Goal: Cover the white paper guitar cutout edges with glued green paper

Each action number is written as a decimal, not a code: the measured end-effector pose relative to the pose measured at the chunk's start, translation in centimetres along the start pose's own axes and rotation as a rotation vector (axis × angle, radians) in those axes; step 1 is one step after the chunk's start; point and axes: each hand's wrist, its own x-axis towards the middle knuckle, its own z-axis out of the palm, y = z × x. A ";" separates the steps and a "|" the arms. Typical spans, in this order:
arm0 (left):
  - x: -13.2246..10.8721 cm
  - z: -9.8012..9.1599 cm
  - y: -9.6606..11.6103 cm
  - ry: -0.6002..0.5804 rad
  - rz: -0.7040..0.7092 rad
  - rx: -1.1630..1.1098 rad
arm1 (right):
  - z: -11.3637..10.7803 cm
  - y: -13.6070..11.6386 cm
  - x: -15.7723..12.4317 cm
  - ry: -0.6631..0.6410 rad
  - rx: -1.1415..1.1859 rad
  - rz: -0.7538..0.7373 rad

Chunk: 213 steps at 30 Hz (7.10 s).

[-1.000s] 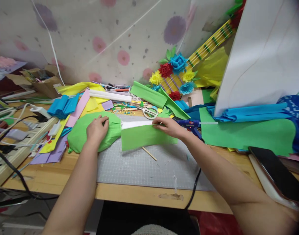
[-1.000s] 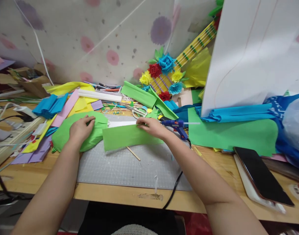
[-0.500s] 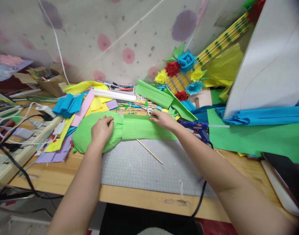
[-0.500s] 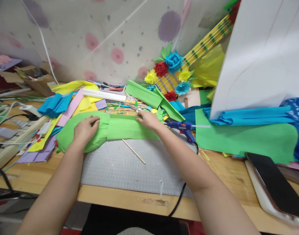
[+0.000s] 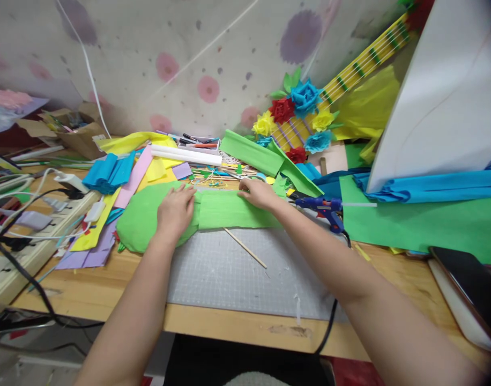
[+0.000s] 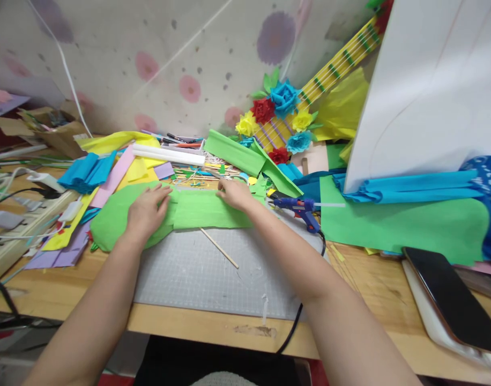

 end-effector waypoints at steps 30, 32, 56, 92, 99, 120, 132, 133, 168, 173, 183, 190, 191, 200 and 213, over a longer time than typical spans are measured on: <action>0.0 0.2 0.5 0.053 -0.048 -0.091 | 2.8 -5.1 -1.1 0.054 0.106 -0.419; 0.1 -0.1 0.2 0.078 -0.141 -0.066 | 3.6 -5.9 -0.7 0.018 0.083 -0.442; -0.1 0.0 0.1 -0.084 -0.277 -0.032 | 4.8 -6.3 0.4 -0.031 0.014 -0.514; -0.1 0.0 0.1 -0.079 -0.257 -0.023 | 4.6 -6.1 1.3 -0.097 -0.043 -0.595; -0.2 0.0 -0.1 -0.055 -0.232 -0.044 | 4.8 -6.8 0.6 -0.064 -0.078 -0.576; 0.4 0.3 1.1 0.043 0.125 -0.082 | 2.2 -3.5 -0.4 0.019 0.118 -0.474; 0.7 3.3 4.5 -0.323 0.312 -0.116 | 3.0 1.5 -4.7 -0.009 0.068 -0.423; 0.6 3.3 4.5 -0.321 0.303 -0.114 | 3.3 1.5 -4.7 -0.006 0.067 -0.423; -1.1 4.8 6.9 -0.362 0.308 0.020 | 2.7 5.3 -9.3 0.014 -0.174 -0.166; -1.0 4.6 6.8 -0.396 0.310 0.035 | 2.2 5.2 -9.7 -0.010 -0.208 -0.115; 1.0 3.6 8.2 -0.342 0.375 0.026 | 1.5 3.7 -7.0 0.061 -0.037 -0.239; 2.0 4.4 7.7 -0.374 0.420 0.009 | 1.8 4.5 -6.4 0.053 0.007 -0.317; 2.0 4.5 7.6 -0.370 0.432 0.018 | 1.8 4.5 -6.3 0.051 -0.004 -0.332; 3.2 3.4 7.3 -0.412 0.483 0.074 | 1.7 3.5 -6.0 0.053 -0.091 -0.395; 5.6 -5.1 6.2 -0.343 0.409 -0.184 | -3.6 2.5 -7.0 -0.054 0.168 -0.320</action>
